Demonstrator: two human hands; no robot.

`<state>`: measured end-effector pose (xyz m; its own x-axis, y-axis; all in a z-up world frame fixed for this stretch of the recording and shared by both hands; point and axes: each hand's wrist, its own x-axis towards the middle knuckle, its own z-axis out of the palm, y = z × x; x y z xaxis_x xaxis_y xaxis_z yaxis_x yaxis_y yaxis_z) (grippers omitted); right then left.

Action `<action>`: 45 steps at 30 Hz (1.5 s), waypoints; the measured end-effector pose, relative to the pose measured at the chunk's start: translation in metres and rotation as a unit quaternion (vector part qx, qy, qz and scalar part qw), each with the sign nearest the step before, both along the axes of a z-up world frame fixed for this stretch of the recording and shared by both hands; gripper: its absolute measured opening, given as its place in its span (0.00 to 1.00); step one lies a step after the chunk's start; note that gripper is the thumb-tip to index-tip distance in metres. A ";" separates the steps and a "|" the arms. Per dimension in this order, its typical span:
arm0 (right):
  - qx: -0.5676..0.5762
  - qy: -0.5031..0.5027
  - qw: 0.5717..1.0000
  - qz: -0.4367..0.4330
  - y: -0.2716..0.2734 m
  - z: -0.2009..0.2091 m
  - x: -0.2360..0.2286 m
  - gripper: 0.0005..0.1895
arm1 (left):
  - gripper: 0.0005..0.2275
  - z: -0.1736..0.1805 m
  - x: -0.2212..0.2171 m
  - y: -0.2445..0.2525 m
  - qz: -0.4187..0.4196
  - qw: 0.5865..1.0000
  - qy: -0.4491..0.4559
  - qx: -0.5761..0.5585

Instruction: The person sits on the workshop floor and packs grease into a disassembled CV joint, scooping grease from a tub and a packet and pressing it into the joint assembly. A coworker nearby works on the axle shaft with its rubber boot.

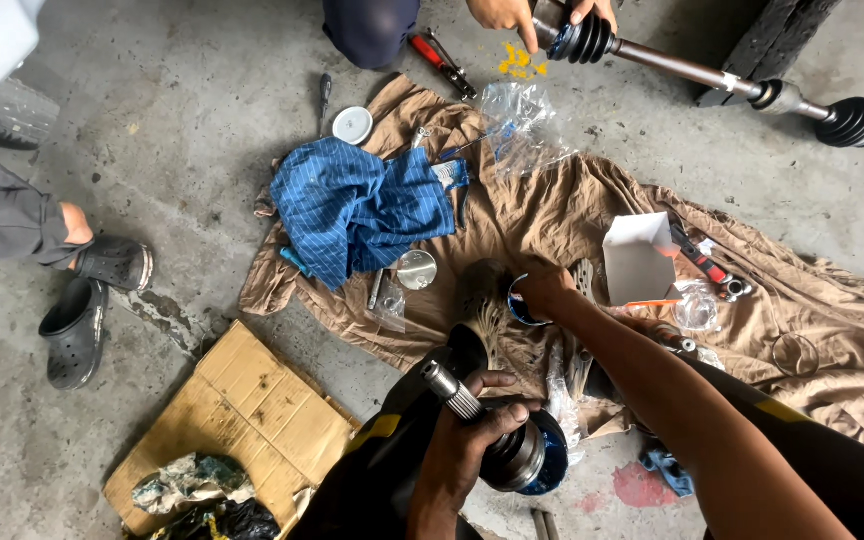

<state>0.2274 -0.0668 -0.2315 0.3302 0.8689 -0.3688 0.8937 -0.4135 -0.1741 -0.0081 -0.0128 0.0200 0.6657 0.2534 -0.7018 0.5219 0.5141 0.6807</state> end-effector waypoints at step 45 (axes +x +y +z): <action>0.141 0.447 0.408 -0.783 -0.021 -0.200 -0.027 0.10 | 0.23 -0.006 0.003 -0.002 0.003 1.000 0.008 -0.008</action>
<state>0.2003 -0.0877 -0.4311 0.4056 -0.1001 -0.9085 -0.9017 -0.2064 -0.3799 -0.0049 -0.0152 0.0143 0.6532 0.2452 -0.7164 0.5298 0.5279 0.6638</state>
